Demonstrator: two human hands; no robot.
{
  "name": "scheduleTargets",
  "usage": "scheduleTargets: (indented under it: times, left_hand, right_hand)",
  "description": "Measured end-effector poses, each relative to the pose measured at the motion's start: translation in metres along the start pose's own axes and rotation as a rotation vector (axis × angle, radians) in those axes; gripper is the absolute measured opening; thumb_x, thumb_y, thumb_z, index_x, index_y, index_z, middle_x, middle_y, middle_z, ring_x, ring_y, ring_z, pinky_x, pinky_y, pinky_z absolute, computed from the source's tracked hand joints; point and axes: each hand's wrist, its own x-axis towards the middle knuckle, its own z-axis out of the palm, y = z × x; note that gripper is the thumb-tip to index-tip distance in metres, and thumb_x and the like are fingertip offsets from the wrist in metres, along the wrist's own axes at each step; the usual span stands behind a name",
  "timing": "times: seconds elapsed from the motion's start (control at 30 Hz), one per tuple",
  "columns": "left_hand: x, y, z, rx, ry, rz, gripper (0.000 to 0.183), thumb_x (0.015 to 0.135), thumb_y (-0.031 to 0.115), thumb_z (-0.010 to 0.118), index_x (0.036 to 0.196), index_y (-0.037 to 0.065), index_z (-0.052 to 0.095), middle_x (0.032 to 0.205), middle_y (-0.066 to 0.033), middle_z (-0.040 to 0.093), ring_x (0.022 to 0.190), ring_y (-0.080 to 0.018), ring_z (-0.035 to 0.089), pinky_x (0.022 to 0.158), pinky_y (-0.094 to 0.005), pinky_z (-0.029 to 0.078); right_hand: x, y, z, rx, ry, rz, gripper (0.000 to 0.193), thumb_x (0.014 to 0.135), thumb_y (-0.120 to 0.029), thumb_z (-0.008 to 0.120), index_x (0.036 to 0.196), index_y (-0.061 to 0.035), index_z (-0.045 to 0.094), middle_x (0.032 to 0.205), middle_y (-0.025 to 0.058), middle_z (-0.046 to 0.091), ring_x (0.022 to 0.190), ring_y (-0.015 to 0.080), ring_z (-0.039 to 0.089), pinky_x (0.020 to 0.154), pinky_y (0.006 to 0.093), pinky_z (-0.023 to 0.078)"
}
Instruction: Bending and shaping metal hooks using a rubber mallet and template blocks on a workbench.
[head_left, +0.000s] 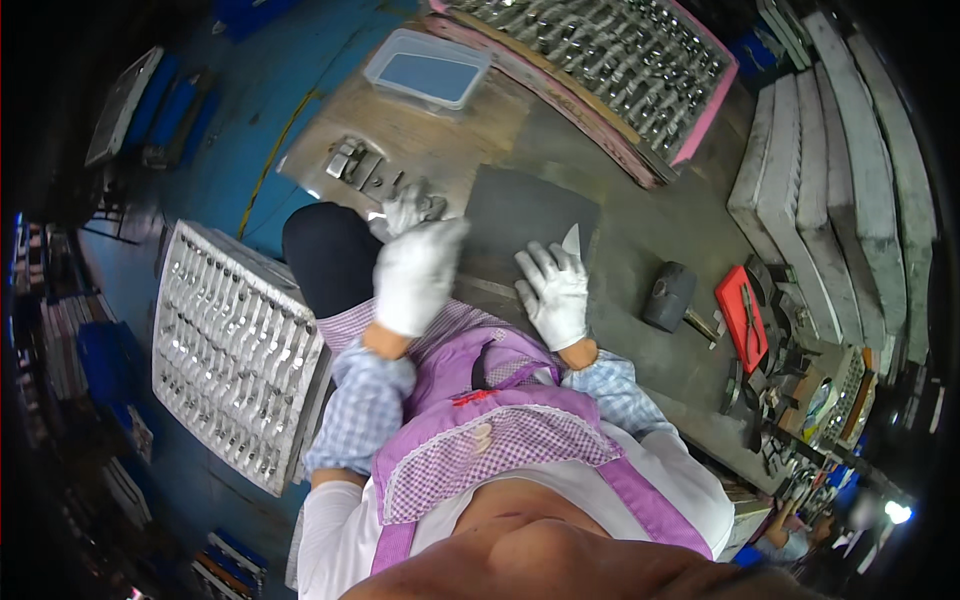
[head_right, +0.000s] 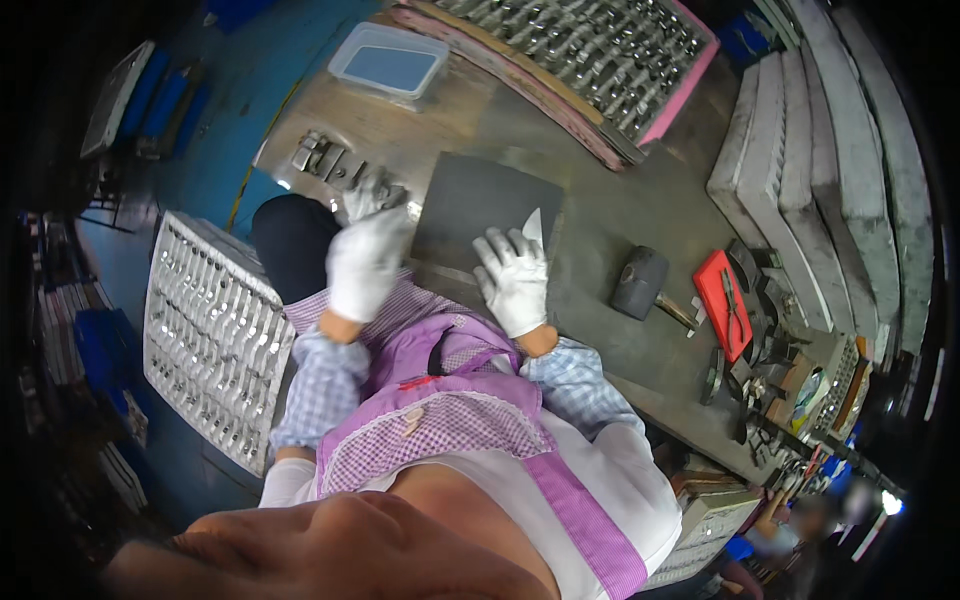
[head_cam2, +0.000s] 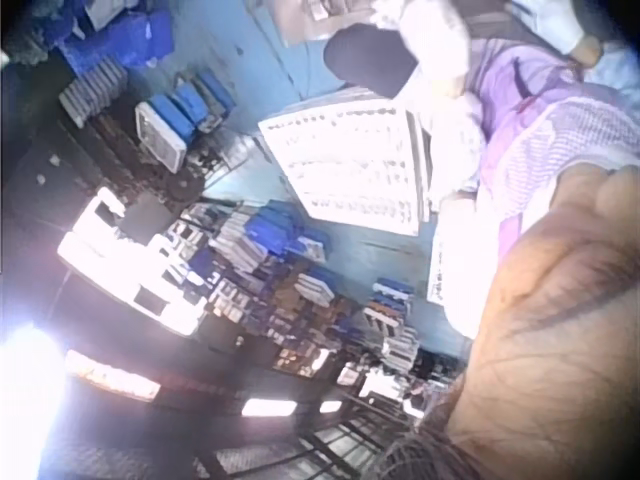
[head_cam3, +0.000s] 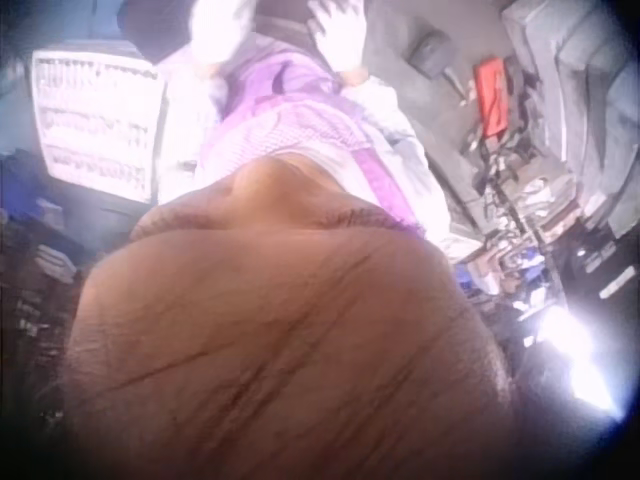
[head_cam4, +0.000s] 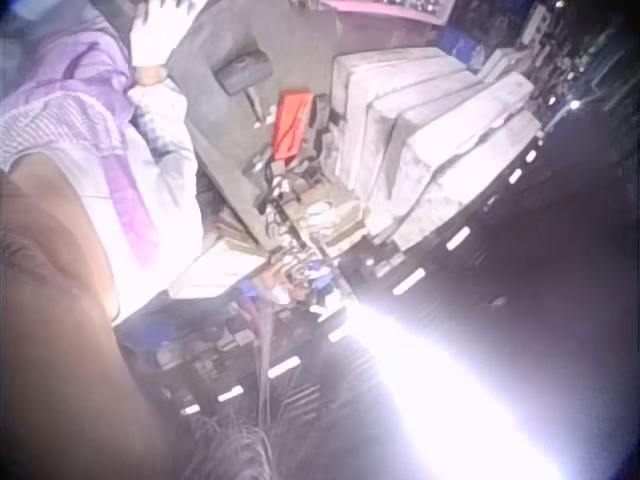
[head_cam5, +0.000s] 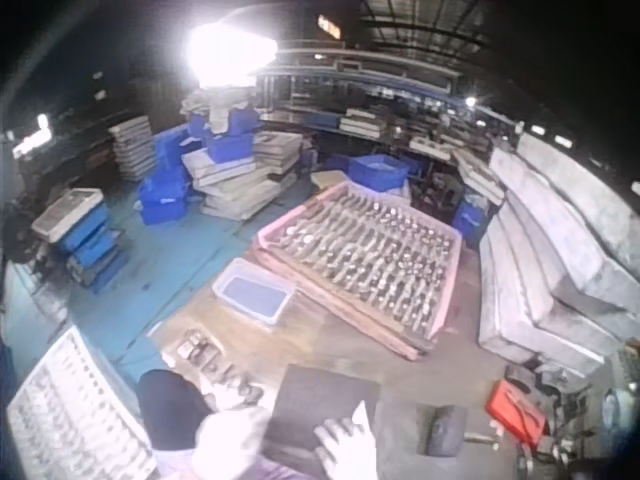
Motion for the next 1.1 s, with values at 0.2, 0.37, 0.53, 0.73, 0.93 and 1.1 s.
scheduleTargets:
  times: [0.2, 0.37, 0.53, 0.73, 0.93, 1.1]
  left_hand:
    - [0.041, 0.001, 0.114, 0.112, -0.377, 0.12, 0.048, 0.092, 0.018, 0.057, 0.138, 0.01, 0.05, 0.147, -0.0106, 0.046, 0.135, -0.0321, 0.042, 0.109, -0.0461, 0.036]
    - [0.063, 0.007, 0.126, 0.417, -0.59, 0.187, 0.049, 0.094, 0.026, 0.054, 0.139, 0.007, 0.05, 0.148, -0.0112, 0.046, 0.134, -0.0341, 0.043, 0.112, -0.0491, 0.031]
    - [0.087, 0.0, 0.126, 0.313, -0.65, 0.172, 0.038, 0.09, 0.028, 0.061, 0.124, 0.012, 0.065, 0.133, -0.0051, 0.061, 0.114, -0.0283, 0.056, 0.097, -0.0443, 0.045]
    - [0.132, -0.021, 0.135, 0.335, -0.467, 0.257, 0.071, 0.071, 0.037, 0.081, 0.133, 0.012, 0.056, 0.124, -0.0094, 0.061, 0.103, -0.0321, 0.06, 0.091, -0.044, 0.048]
    - [0.168, -0.01, 0.135, 0.432, -0.821, 0.214, 0.091, 0.057, 0.046, 0.087, 0.133, 0.006, 0.055, 0.11, -0.0173, 0.061, 0.103, -0.0351, 0.06, 0.091, -0.0448, 0.047]
    - [0.166, -0.022, 0.132, 0.207, -0.887, 0.202, 0.066, 0.06, 0.04, 0.087, 0.114, 0.007, 0.069, 0.11, -0.0142, 0.065, 0.108, -0.0339, 0.06, 0.091, -0.0426, 0.049]
  right_hand:
    - [-0.038, 0.094, -0.025, -0.298, 0.057, 0.288, 0.043, 0.082, -0.011, 0.061, 0.124, -0.0178, 0.062, 0.128, 0.0078, 0.058, 0.118, 0.0318, 0.052, 0.101, 0.0471, 0.039]
    - [-0.021, 0.104, -0.014, 0.009, 0.273, 0.286, 0.042, 0.079, -0.007, 0.066, 0.12, -0.0115, 0.061, 0.123, 0.0067, 0.06, 0.113, 0.0296, 0.056, 0.094, 0.0433, 0.046]
    - [0.071, 0.107, 0.002, -0.024, 0.121, 0.146, 0.062, 0.073, -0.029, 0.078, 0.128, -0.0085, 0.056, 0.118, 0.0082, 0.063, 0.104, 0.0283, 0.06, 0.089, 0.0404, 0.048]
    - [0.096, 0.102, -0.006, -0.241, -0.384, 0.156, 0.084, 0.064, -0.048, 0.081, 0.132, -0.0069, 0.054, 0.105, 0.0107, 0.063, 0.097, 0.0238, 0.063, 0.081, 0.0393, 0.05]
    - [0.116, 0.119, -0.005, -0.167, -0.516, 0.261, 0.083, 0.058, -0.043, 0.088, 0.128, -0.0085, 0.057, 0.108, 0.013, 0.064, 0.101, 0.0297, 0.063, 0.085, 0.0401, 0.05]
    - [0.105, 0.123, -0.008, 0.098, -0.48, 0.155, 0.071, 0.063, -0.041, 0.086, 0.123, -0.0132, 0.062, 0.108, 0.0125, 0.068, 0.102, 0.033, 0.064, 0.087, 0.0424, 0.052]
